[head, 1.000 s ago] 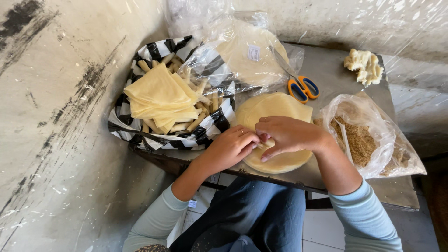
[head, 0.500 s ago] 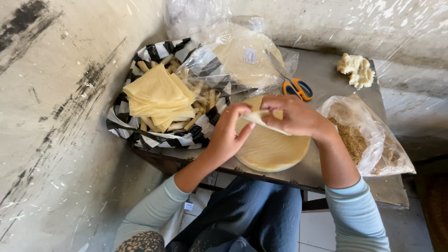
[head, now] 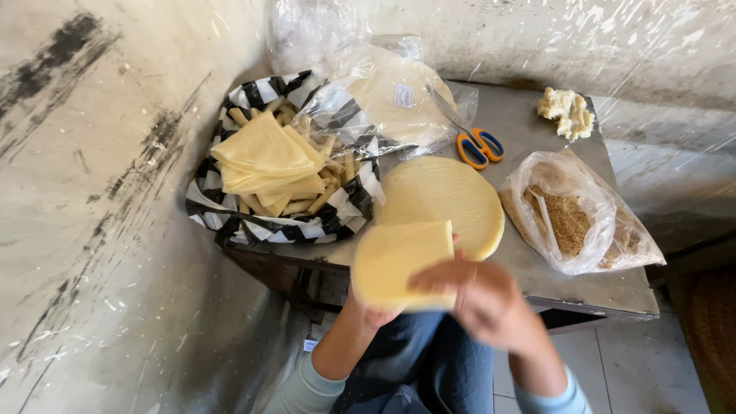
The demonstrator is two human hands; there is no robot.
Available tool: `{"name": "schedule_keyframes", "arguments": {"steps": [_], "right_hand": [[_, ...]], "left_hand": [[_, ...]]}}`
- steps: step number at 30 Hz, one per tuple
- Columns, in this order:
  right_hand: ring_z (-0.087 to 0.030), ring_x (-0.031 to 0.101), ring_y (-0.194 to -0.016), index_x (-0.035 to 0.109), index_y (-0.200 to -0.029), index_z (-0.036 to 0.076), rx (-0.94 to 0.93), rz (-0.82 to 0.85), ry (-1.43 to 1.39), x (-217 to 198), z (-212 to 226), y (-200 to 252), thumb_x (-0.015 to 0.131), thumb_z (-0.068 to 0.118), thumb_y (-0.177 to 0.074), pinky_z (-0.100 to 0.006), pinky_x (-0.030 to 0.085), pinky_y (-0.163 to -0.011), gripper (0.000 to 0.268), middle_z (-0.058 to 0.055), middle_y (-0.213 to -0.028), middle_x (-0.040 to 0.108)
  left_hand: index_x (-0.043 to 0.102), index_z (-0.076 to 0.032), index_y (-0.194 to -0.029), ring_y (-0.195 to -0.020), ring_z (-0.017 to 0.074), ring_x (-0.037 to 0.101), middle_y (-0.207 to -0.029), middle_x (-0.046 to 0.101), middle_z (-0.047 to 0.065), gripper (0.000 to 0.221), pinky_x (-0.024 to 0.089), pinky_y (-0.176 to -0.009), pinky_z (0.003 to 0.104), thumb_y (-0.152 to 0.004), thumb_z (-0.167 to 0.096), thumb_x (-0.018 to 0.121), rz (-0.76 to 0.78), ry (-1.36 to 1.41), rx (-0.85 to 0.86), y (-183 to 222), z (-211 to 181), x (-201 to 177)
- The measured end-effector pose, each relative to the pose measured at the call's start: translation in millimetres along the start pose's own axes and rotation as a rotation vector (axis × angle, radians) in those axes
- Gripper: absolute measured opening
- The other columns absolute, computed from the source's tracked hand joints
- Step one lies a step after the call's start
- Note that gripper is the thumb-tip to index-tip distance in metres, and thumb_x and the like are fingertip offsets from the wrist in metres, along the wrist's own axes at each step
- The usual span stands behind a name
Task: The person uses scissors to cut circular pieces of flatbread into smaller triangular sections, stacking the finished pieces into a basket.
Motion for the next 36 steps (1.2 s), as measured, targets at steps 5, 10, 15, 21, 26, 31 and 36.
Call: {"name": "schedule_keyframes", "arguments": {"steps": [5, 10, 15, 21, 26, 31, 36], "right_hand": [[-0.026, 0.073, -0.117, 0.065, -0.112, 0.007, -0.042, 0.106, 0.067, 34, 36, 40, 0.065, -0.004, -0.087, -0.049, 0.055, -0.104, 0.028, -0.008, -0.116, 0.077], [-0.026, 0.075, -0.116, 0.064, -0.113, 0.008, 0.107, -0.039, 0.030, 38, 37, 64, 0.059, -0.011, -0.082, -0.050, 0.056, -0.108, 0.037, -0.007, -0.116, 0.077], [-0.023, 0.078, -0.105, 0.067, -0.112, 0.006, 0.319, -0.102, 0.028, 38, 36, 63, 0.071, -0.008, -0.081, -0.037, 0.062, -0.087, 0.035, -0.007, -0.109, 0.078], [-0.024, 0.074, -0.088, 0.074, -0.103, 0.008, 0.289, 0.056, 0.170, 40, 42, 35, 0.076, -0.002, -0.075, -0.034, 0.058, -0.073, 0.031, -0.007, -0.101, 0.074], [-0.018, 0.076, -0.082, 0.074, -0.107, 0.008, 0.407, 0.089, 0.150, 46, 40, 15, 0.081, 0.007, -0.082, -0.030, 0.061, -0.071, 0.025, -0.004, -0.097, 0.076], [-0.017, 0.078, -0.093, 0.066, -0.115, 0.003, 0.582, -0.061, 0.004, 49, 34, 13, 0.078, 0.006, -0.084, -0.029, 0.064, -0.077, 0.034, -0.008, -0.103, 0.077], [-0.015, 0.078, -0.092, 0.065, -0.113, 0.003, 0.644, -0.120, 0.049, 54, 25, 21, 0.083, 0.008, -0.080, -0.027, 0.063, -0.077, 0.038, -0.008, -0.100, 0.078]], "left_hand": [[0.021, 0.006, -0.164, -0.152, 0.0491, 0.028, -0.168, 0.028, 0.025, 0.120, 0.038, -0.117, 0.064, -0.091, -0.088, 0.035, 0.134, 0.381, -0.161, 9, -9, -7], [0.024, 0.007, -0.163, -0.143, 0.0483, 0.042, -0.160, 0.037, 0.027, 0.100, 0.044, -0.112, 0.063, -0.104, -0.073, 0.033, -0.032, 0.262, -0.111, 14, -3, 4], [0.031, 0.005, -0.165, -0.131, 0.0492, 0.055, -0.156, 0.048, 0.034, 0.079, 0.048, -0.113, 0.057, -0.111, -0.052, 0.034, 0.186, 0.209, -0.089, 26, 0, 23], [0.031, 0.008, -0.163, -0.135, 0.0459, 0.056, -0.149, 0.050, 0.036, 0.080, 0.046, -0.116, 0.051, -0.111, -0.052, 0.035, -0.020, 0.161, -0.234, 26, 4, 27], [0.033, 0.009, -0.160, -0.129, 0.0497, 0.057, -0.144, 0.054, 0.034, 0.088, 0.047, -0.114, 0.053, -0.114, -0.066, 0.033, 0.062, 0.192, -0.308, 6, 10, 23], [0.038, 0.009, -0.157, -0.129, 0.0436, 0.058, -0.141, 0.056, 0.032, 0.089, 0.050, -0.112, 0.049, -0.113, -0.067, 0.036, 0.016, 0.075, -0.290, 8, 9, 25], [0.042, 0.006, -0.156, -0.129, 0.0368, 0.061, -0.140, 0.056, 0.031, 0.085, 0.050, -0.109, 0.043, -0.112, -0.066, 0.036, -0.029, -0.001, -0.311, 16, 10, 26]]}}
Point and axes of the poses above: each hand's wrist, its own y-axis away from the middle knuckle, its own x-axis out of the palm, z = x × y, the point moved 1 cm from there along -y, towards the middle knuckle
